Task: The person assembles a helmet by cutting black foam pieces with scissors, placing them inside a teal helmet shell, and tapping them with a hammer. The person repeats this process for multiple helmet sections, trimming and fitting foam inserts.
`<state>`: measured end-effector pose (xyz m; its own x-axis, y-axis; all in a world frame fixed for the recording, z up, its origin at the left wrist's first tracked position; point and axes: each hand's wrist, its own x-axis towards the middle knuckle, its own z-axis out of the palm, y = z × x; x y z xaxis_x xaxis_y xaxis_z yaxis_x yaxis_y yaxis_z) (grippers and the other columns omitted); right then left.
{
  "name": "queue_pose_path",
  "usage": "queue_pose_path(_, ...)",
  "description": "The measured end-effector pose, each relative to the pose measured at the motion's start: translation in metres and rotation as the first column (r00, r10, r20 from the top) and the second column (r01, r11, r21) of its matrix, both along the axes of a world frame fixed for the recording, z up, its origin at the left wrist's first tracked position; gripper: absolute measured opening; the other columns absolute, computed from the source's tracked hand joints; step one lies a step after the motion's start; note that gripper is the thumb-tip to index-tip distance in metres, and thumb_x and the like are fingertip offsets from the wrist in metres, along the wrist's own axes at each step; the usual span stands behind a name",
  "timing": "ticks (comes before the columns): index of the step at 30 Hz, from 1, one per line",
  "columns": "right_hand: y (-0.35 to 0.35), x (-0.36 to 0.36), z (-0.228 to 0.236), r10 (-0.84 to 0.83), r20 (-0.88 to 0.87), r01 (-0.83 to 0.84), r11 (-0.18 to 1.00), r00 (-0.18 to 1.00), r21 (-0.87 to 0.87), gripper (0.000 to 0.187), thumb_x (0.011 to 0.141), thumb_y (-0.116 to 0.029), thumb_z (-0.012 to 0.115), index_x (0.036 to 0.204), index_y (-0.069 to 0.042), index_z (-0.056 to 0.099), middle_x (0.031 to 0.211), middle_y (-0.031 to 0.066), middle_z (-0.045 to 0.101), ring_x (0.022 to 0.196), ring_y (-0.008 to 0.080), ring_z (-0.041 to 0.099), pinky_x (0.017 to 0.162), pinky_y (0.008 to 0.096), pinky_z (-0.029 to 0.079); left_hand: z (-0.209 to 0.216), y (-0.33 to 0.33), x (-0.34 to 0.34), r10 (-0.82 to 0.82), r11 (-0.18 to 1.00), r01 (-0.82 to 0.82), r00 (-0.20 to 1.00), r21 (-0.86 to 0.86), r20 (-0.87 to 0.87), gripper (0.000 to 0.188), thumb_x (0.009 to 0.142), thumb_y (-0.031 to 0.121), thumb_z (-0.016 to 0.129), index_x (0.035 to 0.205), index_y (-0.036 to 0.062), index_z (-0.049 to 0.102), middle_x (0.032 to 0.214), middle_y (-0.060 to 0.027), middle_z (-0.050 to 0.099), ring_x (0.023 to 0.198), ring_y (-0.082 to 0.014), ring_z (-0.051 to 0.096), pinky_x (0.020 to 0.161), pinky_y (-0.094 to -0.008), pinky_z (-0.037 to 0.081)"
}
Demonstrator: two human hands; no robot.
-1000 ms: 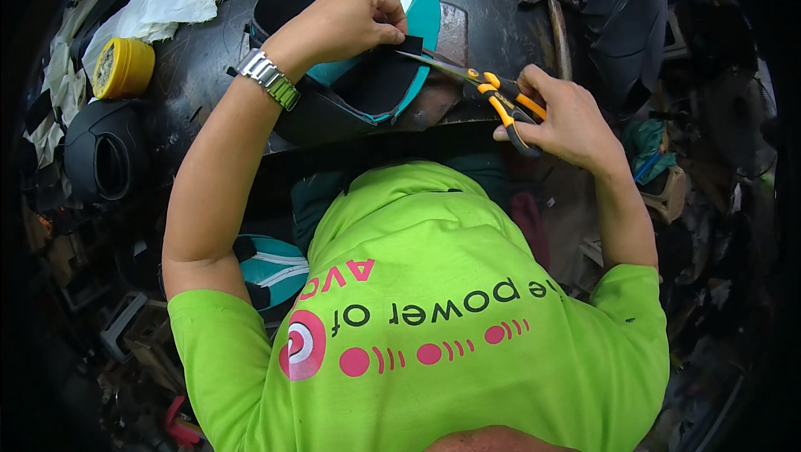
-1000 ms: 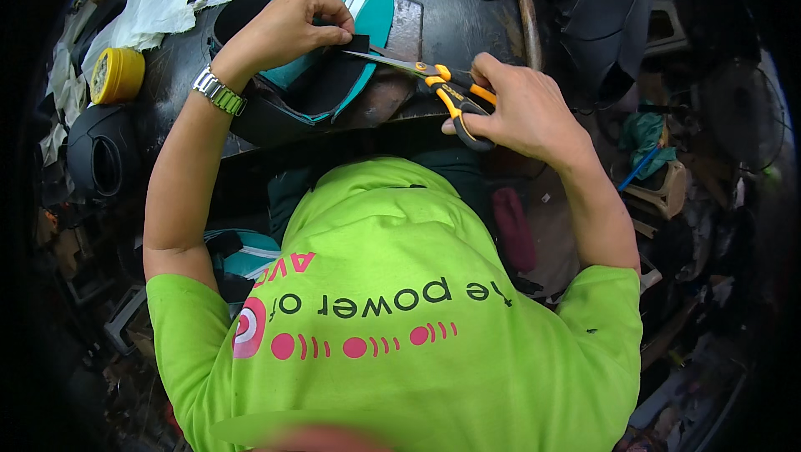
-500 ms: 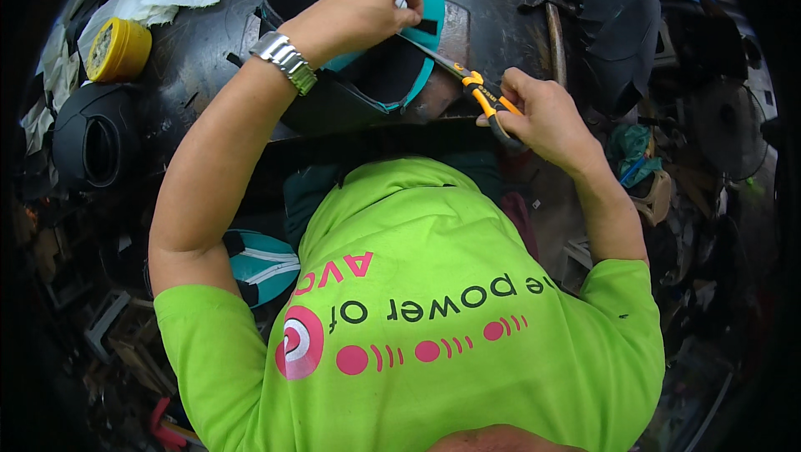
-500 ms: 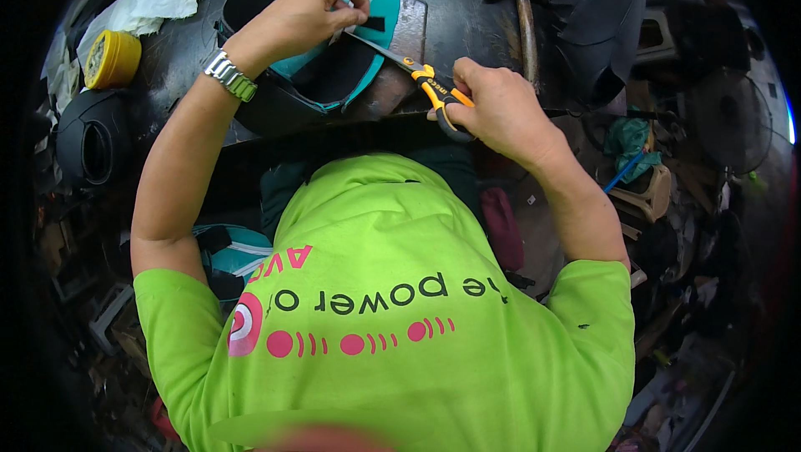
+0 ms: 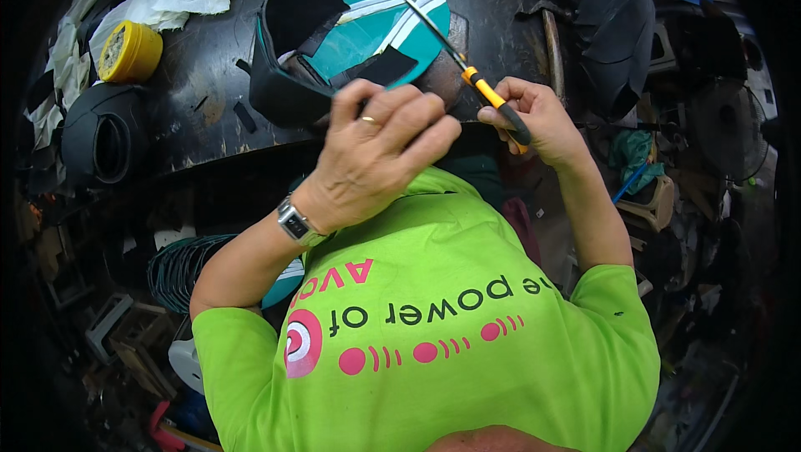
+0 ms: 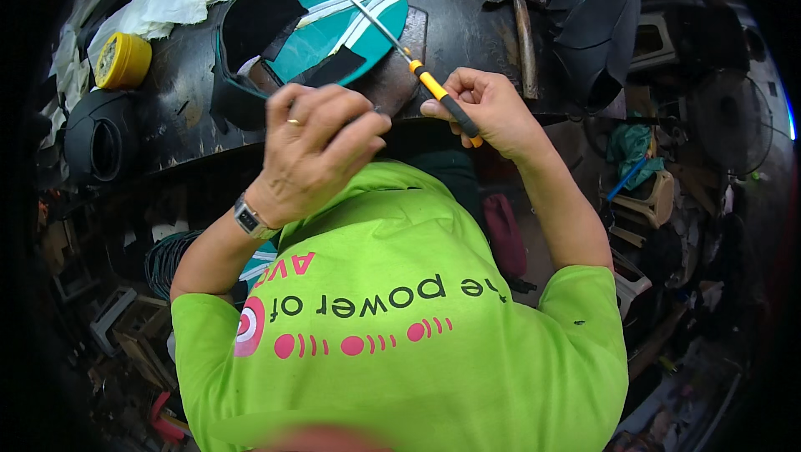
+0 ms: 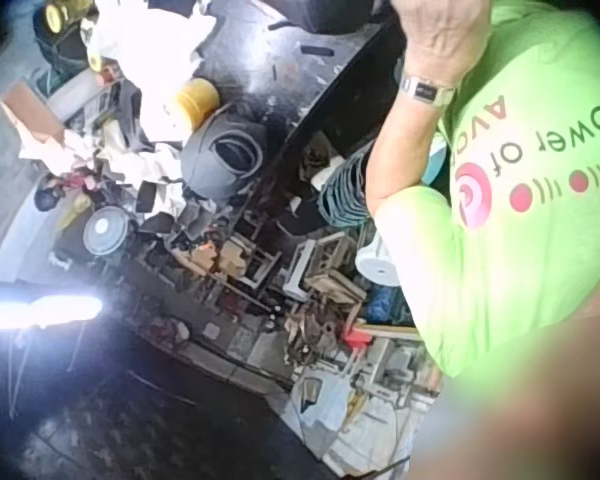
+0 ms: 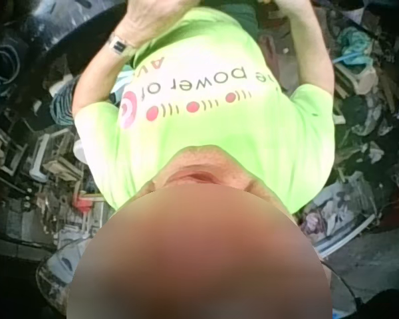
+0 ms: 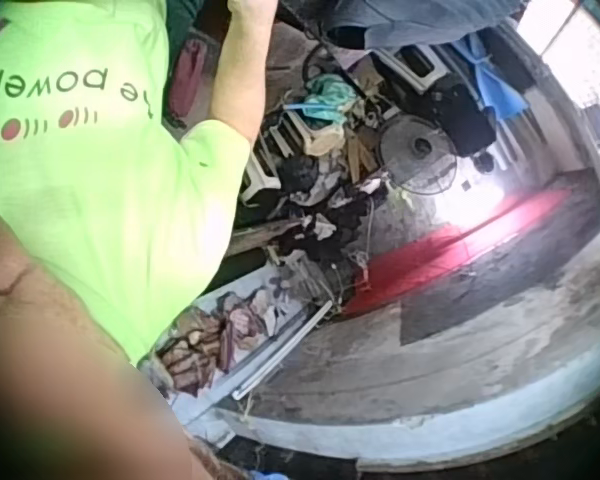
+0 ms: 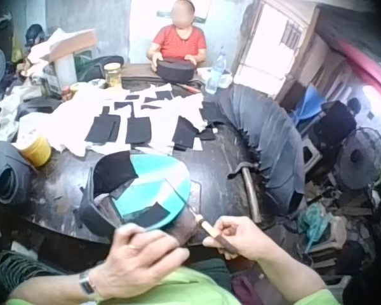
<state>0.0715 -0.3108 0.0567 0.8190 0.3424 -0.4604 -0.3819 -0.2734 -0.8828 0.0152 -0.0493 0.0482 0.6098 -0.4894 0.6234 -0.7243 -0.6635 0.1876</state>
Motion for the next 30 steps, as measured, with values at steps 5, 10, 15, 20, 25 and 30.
queue_pose_path(5, 0.006, -0.005, -0.007, 0.066, -0.183, -0.063, 0.998, 0.981, 0.025, 0.030, 0.091, -0.030, 0.081, 0.090, -0.005, 0.063, 0.063, 0.0021, 0.061, 0.043, 0.0072, 0.054, 0.041, 0.0190, 0.039, 0.002, 0.043, 0.010, 0.183, 0.969, -0.175, 0.983, 0.174, -0.027, 0.026, 0.086, 0.012, 0.068, 0.111, 0.0132, 0.075, 0.109, -0.0006, 0.071, 0.112, -0.0158, 0.066, 0.105, -0.0430, 0.041)
queue_pose_path(10, 0.022, -0.024, -0.016, 0.188, -0.417, -0.093, 0.967, 0.889, 0.238, 0.027, 0.096, -0.027, 0.074, 0.096, -0.003, 0.063, 0.065, 0.0047, 0.063, 0.043, 0.0084, 0.055, 0.042, 0.0200, 0.042, 0.006, 0.111, 0.017, 0.148, 0.968, -0.124, 0.984, 0.216, -0.098, 0.016, 0.085, 0.013, 0.074, 0.101, 0.0095, 0.075, 0.102, -0.0041, 0.074, 0.099, -0.0199, 0.071, 0.106, -0.0406, 0.047)
queue_pose_path(15, 0.032, -0.028, -0.016, 0.193, -0.453, -0.078, 0.962, 0.870, 0.262, 0.025, 0.096, -0.025, 0.074, 0.096, -0.003, 0.062, 0.063, 0.0048, 0.062, 0.042, 0.0088, 0.054, 0.042, 0.0206, 0.043, -0.006, 0.117, 0.012, 0.217, 0.965, -0.186, 0.962, 0.186, -0.166, 0.020, 0.086, 0.017, 0.078, 0.104, 0.0088, 0.075, 0.103, -0.0059, 0.074, 0.097, -0.0205, 0.071, 0.109, -0.0430, 0.045)
queue_pose_path(20, 0.033, -0.018, -0.013, 0.234, -0.446, -0.140, 0.962, 0.864, 0.234, 0.027, 0.095, -0.025, 0.075, 0.097, -0.002, 0.062, 0.063, 0.0056, 0.061, 0.041, 0.0092, 0.052, 0.041, 0.0202, 0.040, -0.016, 0.106, 0.018, 0.250, 0.957, -0.217, 0.953, 0.192, -0.173, 0.020, 0.086, 0.014, 0.077, 0.105, 0.0069, 0.075, 0.101, -0.0078, 0.073, 0.094, -0.0239, 0.071, 0.093, -0.0395, 0.055)
queue_pose_path(25, 0.036, -0.014, -0.013, 0.225, -0.446, -0.142, 0.967, 0.866, 0.212, 0.027, 0.094, -0.025, 0.076, 0.096, -0.002, 0.062, 0.062, 0.0056, 0.061, 0.040, 0.0091, 0.052, 0.041, 0.0201, 0.041, -0.024, 0.099, 0.015, 0.280, 0.957, -0.253, 0.934, 0.140, -0.224, 0.023, 0.084, 0.009, 0.077, 0.106, 0.0044, 0.074, 0.101, -0.0085, 0.070, 0.089, -0.0261, 0.071, 0.077, -0.0348, 0.059)
queue_pose_path(30, 0.037, -0.009, -0.009, 0.247, -0.427, -0.175, 0.964, 0.870, 0.202, 0.029, 0.094, -0.025, 0.076, 0.100, -0.001, 0.062, 0.064, 0.0057, 0.062, 0.041, 0.0087, 0.052, 0.041, 0.0198, 0.041, -0.029, 0.100, 0.021, 0.249, 0.957, -0.229, 0.964, 0.179, -0.097, 0.010, 0.081, 0.002, 0.067, 0.087, 0.0018, 0.060, 0.090, -0.0094, 0.061, 0.082, -0.0260, 0.068, 0.072, -0.0348, 0.058)
